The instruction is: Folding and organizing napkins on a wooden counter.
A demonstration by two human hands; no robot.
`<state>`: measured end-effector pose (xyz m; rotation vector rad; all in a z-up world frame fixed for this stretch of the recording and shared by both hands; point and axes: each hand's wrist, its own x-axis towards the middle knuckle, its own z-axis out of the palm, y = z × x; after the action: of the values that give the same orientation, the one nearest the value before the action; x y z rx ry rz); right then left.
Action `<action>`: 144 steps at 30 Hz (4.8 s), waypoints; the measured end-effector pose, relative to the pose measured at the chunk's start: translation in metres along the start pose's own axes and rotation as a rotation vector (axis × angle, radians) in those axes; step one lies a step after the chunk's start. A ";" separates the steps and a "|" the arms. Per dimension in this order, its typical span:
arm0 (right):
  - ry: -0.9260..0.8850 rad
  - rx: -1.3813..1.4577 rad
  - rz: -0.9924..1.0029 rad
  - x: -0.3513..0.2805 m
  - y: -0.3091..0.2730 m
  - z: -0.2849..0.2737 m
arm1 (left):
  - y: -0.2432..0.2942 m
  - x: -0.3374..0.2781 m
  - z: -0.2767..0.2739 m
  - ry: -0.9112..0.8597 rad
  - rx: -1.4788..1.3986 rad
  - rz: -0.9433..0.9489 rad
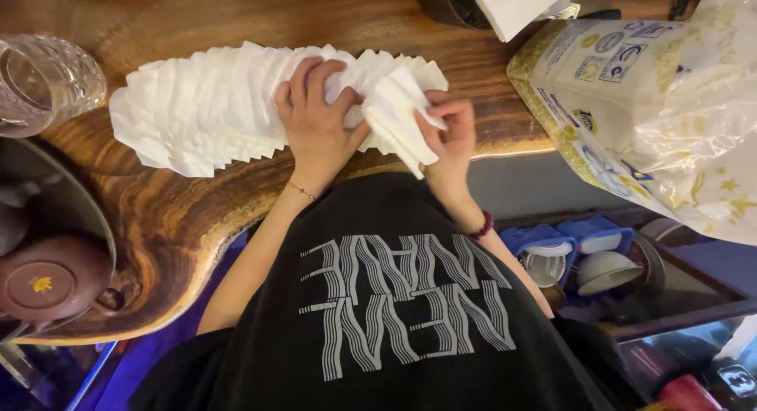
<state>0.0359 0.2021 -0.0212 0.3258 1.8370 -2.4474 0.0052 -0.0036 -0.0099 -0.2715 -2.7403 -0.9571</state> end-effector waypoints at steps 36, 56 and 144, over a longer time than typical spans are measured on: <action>-0.138 -1.345 -0.548 0.003 -0.026 0.019 | -0.001 0.001 -0.004 0.094 -0.046 0.011; -0.070 -1.203 -0.421 0.006 -0.029 0.008 | 0.002 0.002 -0.005 0.068 -0.078 0.010; -0.154 -1.257 -0.543 0.018 -0.087 -0.019 | 0.013 0.003 0.002 -0.310 -0.023 0.475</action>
<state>0.0051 0.2468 0.0522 -0.4700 3.1129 -0.9312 0.0054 0.0085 -0.0029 -1.0985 -2.7204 -0.8675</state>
